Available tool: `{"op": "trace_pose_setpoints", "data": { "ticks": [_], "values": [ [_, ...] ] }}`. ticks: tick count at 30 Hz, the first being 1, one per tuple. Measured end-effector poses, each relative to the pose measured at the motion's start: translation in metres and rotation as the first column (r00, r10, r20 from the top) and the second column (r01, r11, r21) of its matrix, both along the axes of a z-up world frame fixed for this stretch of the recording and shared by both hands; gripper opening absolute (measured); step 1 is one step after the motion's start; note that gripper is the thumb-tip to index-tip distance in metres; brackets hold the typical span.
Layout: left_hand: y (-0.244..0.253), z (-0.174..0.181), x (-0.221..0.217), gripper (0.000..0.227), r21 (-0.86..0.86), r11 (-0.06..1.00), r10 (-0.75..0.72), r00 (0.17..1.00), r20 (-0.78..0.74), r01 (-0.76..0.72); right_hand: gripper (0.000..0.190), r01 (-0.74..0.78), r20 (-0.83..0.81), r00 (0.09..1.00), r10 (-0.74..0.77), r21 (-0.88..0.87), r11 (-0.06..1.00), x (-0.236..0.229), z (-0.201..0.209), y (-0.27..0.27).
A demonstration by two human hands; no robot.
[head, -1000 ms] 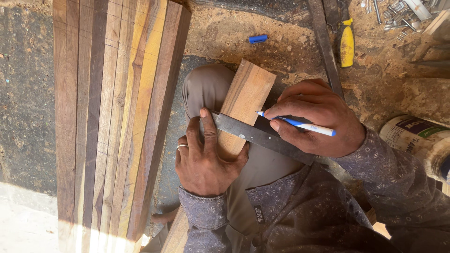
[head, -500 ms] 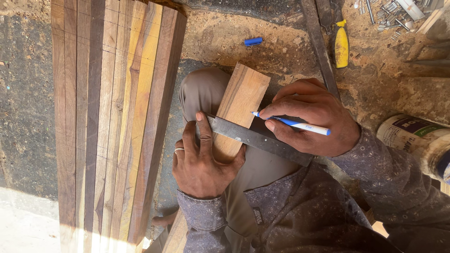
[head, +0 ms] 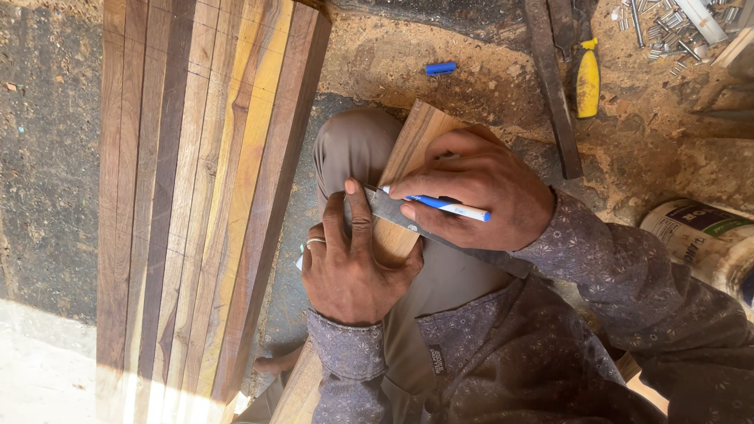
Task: The person uses a try square and a blue marker to draw straight lines on wooden planks. They measure and mark multiple planks, repositioning the square and drawing lines along its edge.
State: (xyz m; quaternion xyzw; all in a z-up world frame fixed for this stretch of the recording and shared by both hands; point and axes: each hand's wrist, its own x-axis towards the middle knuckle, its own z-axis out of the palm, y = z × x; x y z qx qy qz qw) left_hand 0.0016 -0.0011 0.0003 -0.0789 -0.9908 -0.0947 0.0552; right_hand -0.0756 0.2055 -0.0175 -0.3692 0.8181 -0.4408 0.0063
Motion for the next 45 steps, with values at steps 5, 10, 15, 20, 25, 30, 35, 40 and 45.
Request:
{"op": "trace_pose_setpoints", "data": {
  "ticks": [5, 10, 15, 20, 25, 30, 35, 40, 45],
  "values": [
    [-0.002, -0.002, 0.0, 0.1, -0.002, 1.0, -0.02, 1.0, -0.011, 0.02, 0.028, -0.027, -0.061, 0.998, 0.03, 0.051, 0.998, 0.0, 0.0, 0.0],
    [-0.002, -0.003, 0.001, 0.101, -0.001, 1.0, -0.015, 1.0, -0.001, 0.015, 0.026, -0.013, -0.098, 0.995, 0.018, 0.044, 0.999, 0.001, -0.001, -0.001],
    [-0.001, -0.004, 0.002, 0.102, 0.007, 1.0, -0.007, 1.0, -0.01, 0.007, 0.01, -0.111, -0.015, 0.994, 0.112, 0.069, 0.991, 0.007, -0.003, 0.021],
    [0.0, 0.0, -0.001, 0.104, -0.017, 1.0, -0.015, 1.0, 0.003, 0.015, 0.016, -0.159, 0.162, 0.975, 0.151, 0.037, 0.987, 0.01, -0.007, 0.066],
    [0.008, 0.003, -0.014, 0.105, -0.016, 0.999, -0.034, 0.999, 0.021, 0.035, 0.022, 0.113, 0.092, 0.989, -0.116, 0.032, 0.993, 0.01, -0.003, 0.079],
    [0.019, 0.004, -0.029, 0.104, 0.03, 0.997, -0.064, 0.998, -0.01, 0.065, 0.022, 0.217, 0.046, 0.975, -0.216, -0.011, 0.976, 0.016, 0.005, 0.077],
    [0.025, 0.003, -0.033, 0.105, 0.008, 0.998, -0.061, 0.998, 0.003, 0.061, 0.023, 0.196, 0.073, 0.978, -0.194, -0.014, 0.981, 0.017, -0.003, 0.078],
    [0.027, 0.002, -0.037, 0.107, 0.005, 0.998, -0.068, 0.997, -0.024, 0.069, 0.022, 0.201, 0.051, 0.979, -0.199, -0.023, 0.979, 0.016, -0.005, 0.077],
    [0.027, 0.003, -0.037, 0.105, 0.009, 0.997, -0.071, 0.997, -0.023, 0.071, 0.022, 0.211, 0.046, 0.977, -0.21, -0.031, 0.977, 0.016, -0.006, 0.075]
  ]
}}
